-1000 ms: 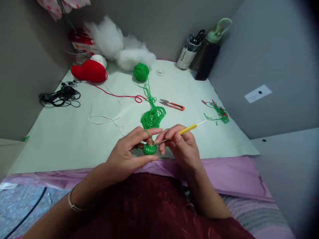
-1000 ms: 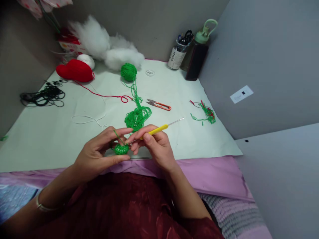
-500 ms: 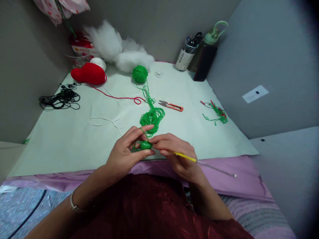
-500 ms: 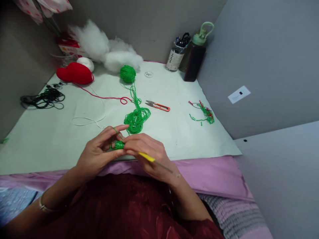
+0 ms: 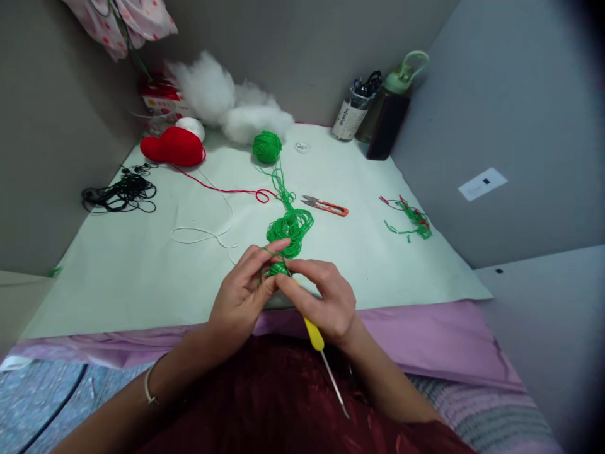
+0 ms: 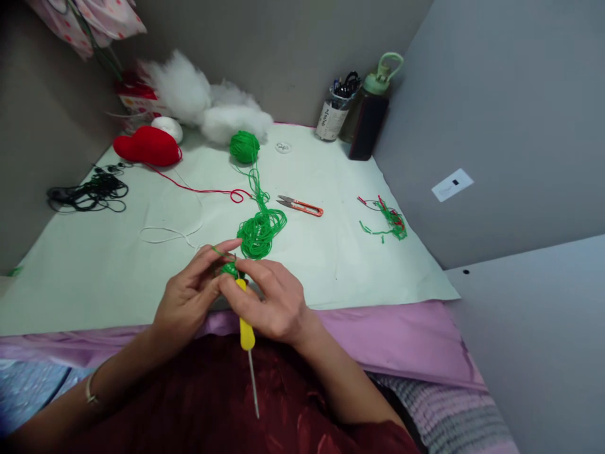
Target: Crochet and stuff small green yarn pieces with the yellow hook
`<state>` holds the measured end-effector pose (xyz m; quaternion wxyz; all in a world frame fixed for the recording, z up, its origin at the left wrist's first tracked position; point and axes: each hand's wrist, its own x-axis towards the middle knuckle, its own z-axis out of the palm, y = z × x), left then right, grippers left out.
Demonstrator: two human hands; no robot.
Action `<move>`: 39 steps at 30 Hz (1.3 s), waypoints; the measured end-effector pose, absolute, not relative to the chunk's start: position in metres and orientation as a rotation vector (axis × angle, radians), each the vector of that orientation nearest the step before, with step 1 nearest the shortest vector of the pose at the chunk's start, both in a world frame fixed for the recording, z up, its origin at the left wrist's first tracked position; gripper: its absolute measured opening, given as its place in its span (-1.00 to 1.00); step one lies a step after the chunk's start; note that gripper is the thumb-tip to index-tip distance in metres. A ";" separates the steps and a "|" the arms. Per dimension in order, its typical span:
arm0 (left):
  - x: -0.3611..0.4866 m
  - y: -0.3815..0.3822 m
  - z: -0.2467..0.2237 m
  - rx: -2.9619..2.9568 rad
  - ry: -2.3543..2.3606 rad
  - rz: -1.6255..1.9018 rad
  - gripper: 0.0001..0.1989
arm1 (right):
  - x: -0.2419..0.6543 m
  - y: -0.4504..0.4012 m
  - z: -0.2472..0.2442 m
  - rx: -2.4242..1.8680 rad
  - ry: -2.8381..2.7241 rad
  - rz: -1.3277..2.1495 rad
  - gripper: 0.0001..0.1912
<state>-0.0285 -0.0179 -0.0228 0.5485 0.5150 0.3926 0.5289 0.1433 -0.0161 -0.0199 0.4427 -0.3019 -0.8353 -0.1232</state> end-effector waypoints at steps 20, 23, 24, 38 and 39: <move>-0.041 -0.010 -0.006 0.689 0.701 0.948 -0.33 | 0.157 -0.021 -0.021 -0.688 -1.519 0.829 -0.75; -0.051 -0.008 -0.008 0.766 0.641 0.870 -0.43 | 0.162 -0.019 -0.020 -0.697 -1.438 0.973 -0.81; -0.053 -0.007 -0.009 0.770 0.618 0.834 -0.47 | 0.163 -0.018 -0.019 -0.698 -1.398 1.047 -0.83; -0.045 -0.011 -0.018 0.572 0.524 0.762 -0.68 | 0.155 -0.009 -0.022 -0.678 -1.074 1.404 -0.87; -0.045 -0.011 -0.019 0.560 0.523 0.760 -0.68 | 0.156 -0.009 -0.022 -0.683 -1.081 1.400 -0.86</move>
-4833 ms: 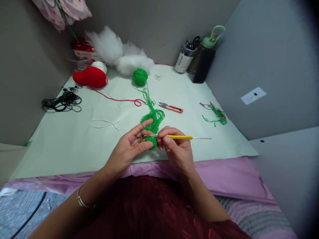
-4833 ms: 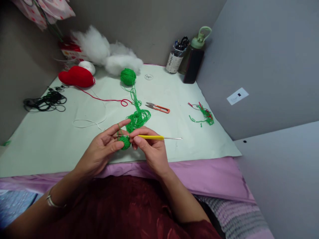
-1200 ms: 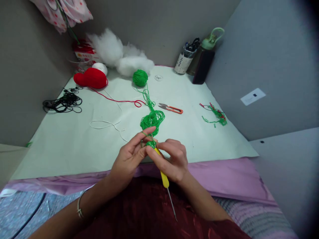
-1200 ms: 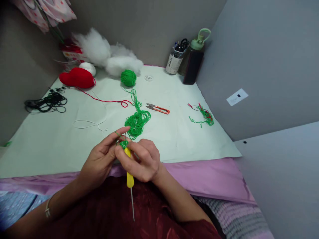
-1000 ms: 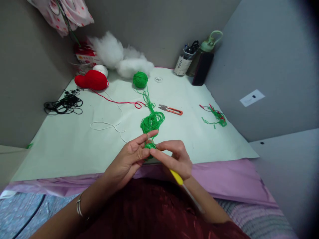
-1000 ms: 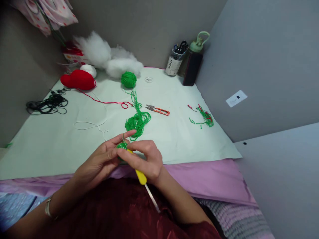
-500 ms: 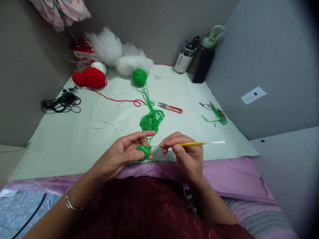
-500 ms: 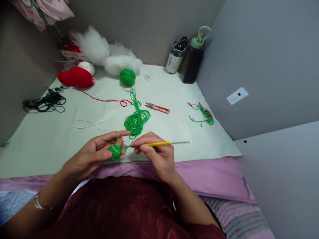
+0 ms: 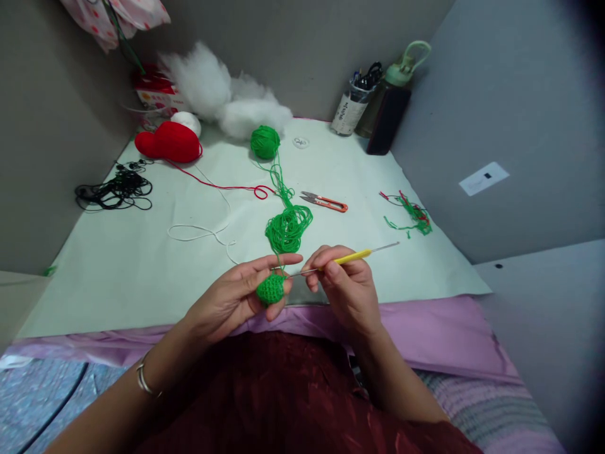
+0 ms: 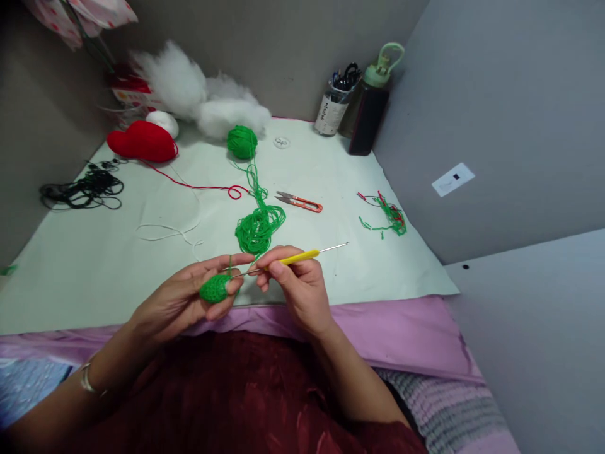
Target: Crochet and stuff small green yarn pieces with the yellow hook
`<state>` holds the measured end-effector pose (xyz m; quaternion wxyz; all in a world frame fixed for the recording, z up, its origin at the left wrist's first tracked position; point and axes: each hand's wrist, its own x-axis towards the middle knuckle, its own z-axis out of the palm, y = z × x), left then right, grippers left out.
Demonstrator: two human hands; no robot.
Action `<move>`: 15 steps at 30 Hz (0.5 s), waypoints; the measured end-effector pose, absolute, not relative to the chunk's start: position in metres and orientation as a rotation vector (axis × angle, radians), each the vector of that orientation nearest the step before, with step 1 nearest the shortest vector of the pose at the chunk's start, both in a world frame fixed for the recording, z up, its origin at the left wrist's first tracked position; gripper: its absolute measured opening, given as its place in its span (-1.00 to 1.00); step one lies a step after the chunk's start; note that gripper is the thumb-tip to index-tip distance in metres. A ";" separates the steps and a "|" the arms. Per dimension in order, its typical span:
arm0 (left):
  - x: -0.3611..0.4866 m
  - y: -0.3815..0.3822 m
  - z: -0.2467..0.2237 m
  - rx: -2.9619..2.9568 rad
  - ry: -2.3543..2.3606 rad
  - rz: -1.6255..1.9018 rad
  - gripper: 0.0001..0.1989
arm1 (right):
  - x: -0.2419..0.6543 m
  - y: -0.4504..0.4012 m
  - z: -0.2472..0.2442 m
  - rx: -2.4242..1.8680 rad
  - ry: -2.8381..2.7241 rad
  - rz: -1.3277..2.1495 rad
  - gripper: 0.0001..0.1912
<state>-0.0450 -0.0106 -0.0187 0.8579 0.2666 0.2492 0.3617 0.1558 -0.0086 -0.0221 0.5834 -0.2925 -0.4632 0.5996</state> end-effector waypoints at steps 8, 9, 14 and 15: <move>-0.039 -0.014 -0.020 0.767 0.632 0.859 -0.57 | 0.151 -0.013 -0.023 -0.683 -1.035 1.445 -0.83; -0.038 -0.015 -0.020 0.820 0.652 0.879 -0.52 | 0.149 -0.014 -0.024 -0.681 -1.074 1.396 -0.84; -0.035 -0.015 -0.021 0.987 0.825 1.017 -0.48 | 0.141 -0.018 -0.027 -0.818 -1.380 0.916 -0.85; -0.035 -0.015 -0.021 1.020 0.863 1.044 -0.48 | 0.140 -0.017 -0.027 -0.830 -1.421 0.861 -0.85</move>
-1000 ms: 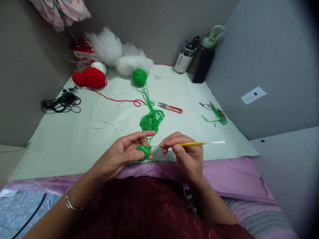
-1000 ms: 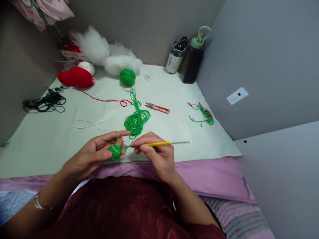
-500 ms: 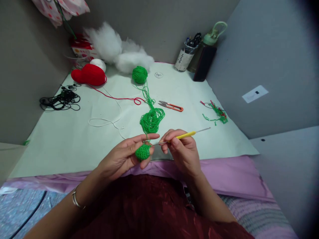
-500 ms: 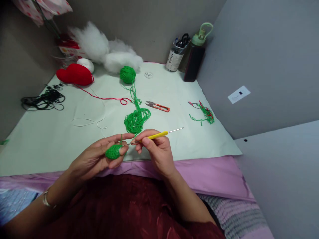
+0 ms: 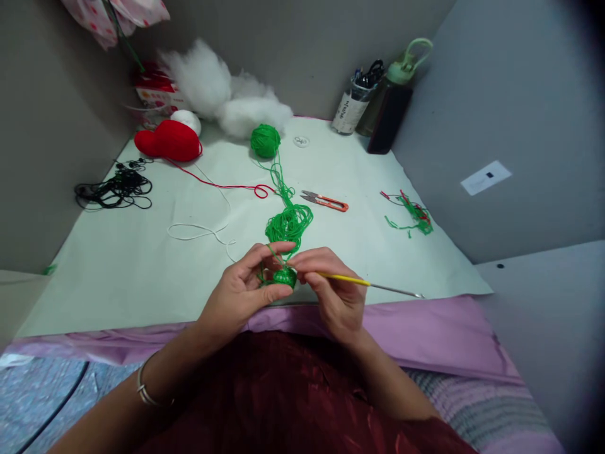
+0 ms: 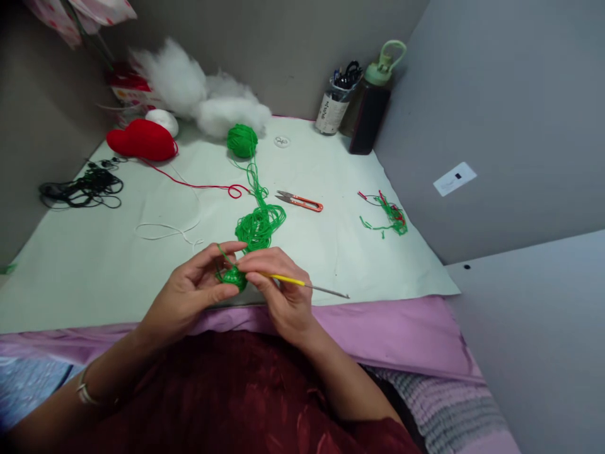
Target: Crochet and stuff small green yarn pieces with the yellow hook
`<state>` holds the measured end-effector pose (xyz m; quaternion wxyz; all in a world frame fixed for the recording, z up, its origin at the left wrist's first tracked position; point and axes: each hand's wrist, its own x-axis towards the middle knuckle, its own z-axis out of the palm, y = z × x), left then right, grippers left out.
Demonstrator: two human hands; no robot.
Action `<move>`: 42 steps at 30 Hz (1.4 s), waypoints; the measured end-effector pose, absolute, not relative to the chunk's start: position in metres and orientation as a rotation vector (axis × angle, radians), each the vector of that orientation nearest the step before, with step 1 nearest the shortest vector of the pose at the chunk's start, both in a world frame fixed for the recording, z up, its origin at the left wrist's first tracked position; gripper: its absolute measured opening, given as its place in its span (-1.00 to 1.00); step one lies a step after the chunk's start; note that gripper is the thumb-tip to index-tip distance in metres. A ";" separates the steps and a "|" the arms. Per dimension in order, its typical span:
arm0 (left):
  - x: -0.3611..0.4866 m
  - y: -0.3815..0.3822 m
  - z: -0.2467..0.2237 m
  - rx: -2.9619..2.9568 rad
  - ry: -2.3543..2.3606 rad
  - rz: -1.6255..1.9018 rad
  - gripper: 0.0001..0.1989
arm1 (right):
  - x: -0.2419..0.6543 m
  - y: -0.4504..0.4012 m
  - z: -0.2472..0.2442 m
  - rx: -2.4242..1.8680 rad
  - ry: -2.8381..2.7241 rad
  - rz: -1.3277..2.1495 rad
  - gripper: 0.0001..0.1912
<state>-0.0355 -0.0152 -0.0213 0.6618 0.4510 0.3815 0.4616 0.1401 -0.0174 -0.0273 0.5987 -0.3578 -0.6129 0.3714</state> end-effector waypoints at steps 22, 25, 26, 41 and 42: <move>-0.042 -0.015 -0.017 1.307 0.881 1.020 -0.49 | 0.155 -0.002 -0.031 -0.599 -1.232 1.404 -0.79; -0.043 -0.015 -0.016 1.332 0.874 0.996 -0.50 | 0.161 -0.001 -0.027 -0.568 -1.288 1.423 -0.82; -0.043 -0.015 -0.016 1.346 0.878 0.996 -0.50 | 0.162 -0.001 -0.025 -0.573 -1.317 1.410 -0.82; -0.042 -0.013 -0.026 1.115 0.972 1.080 -0.64 | 0.148 -0.008 -0.025 -0.715 -1.755 0.555 -0.81; -0.044 -0.012 -0.027 1.094 0.950 1.081 -0.66 | 0.148 -0.007 -0.024 -0.730 -1.709 0.608 -0.81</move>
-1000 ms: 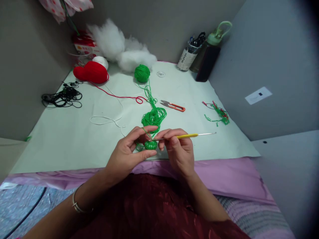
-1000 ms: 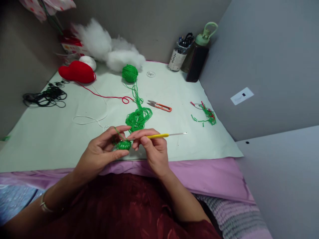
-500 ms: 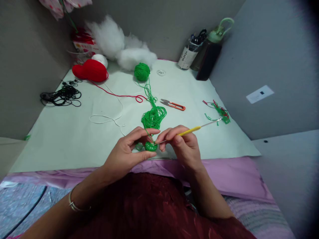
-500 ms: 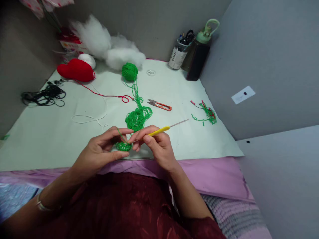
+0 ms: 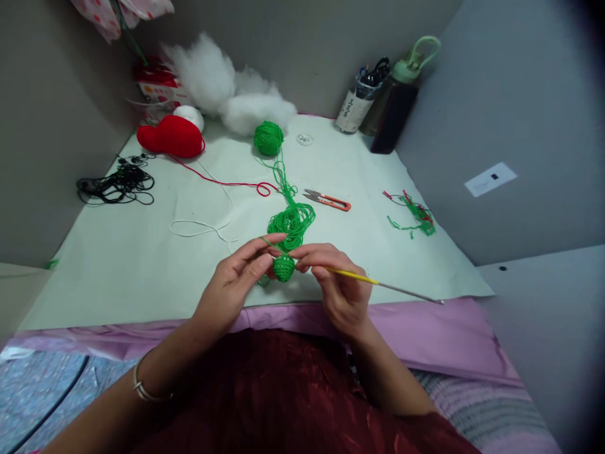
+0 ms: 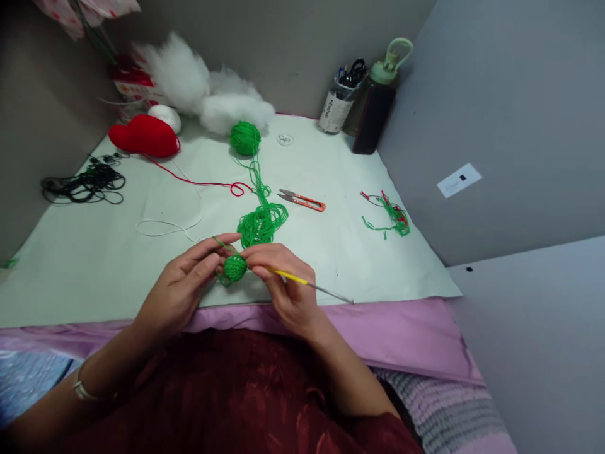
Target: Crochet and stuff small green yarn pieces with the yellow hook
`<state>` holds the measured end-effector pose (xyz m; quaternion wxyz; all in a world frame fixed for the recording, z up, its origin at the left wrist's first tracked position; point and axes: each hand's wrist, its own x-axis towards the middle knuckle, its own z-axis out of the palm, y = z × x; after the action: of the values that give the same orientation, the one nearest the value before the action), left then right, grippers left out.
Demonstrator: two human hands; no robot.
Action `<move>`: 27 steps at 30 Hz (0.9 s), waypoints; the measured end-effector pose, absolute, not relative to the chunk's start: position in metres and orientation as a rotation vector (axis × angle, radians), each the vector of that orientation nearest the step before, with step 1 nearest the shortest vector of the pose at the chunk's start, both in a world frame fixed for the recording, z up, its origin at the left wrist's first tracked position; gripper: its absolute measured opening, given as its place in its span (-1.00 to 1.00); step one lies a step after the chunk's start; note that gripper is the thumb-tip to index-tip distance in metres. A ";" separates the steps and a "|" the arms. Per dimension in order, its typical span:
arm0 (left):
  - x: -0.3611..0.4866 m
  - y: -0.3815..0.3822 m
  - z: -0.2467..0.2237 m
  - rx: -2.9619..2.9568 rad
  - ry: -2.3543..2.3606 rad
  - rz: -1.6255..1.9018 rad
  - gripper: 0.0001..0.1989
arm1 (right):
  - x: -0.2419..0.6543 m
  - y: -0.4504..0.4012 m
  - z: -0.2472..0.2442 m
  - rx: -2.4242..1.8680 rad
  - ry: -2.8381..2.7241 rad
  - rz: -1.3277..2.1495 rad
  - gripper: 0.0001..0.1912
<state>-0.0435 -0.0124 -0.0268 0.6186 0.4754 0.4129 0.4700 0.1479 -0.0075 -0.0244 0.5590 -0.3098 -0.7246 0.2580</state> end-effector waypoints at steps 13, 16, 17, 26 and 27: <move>-0.044 -0.010 -0.021 0.979 0.845 1.042 -0.61 | 0.147 -0.012 -0.028 -0.733 -1.587 0.724 -0.78; -0.041 -0.011 -0.020 0.906 0.817 1.053 -0.57 | 0.146 -0.014 -0.028 -0.718 -1.551 0.762 -0.78; -0.040 -0.011 -0.019 0.901 0.819 1.065 -0.56 | 0.145 -0.014 -0.028 -0.711 -1.525 0.799 -0.79; -0.042 -0.023 -0.008 1.170 0.892 1.090 -0.49 | 0.152 -0.003 -0.030 -0.569 -1.177 1.426 -0.81; -0.042 -0.023 -0.008 1.194 0.893 1.087 -0.48 | 0.152 -0.001 -0.030 -0.571 -1.161 1.457 -0.80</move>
<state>-0.0422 -0.0233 -0.0080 0.6039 0.5158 0.3858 0.4695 0.1522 -0.0013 -0.0302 0.5619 -0.2423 -0.4929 0.6186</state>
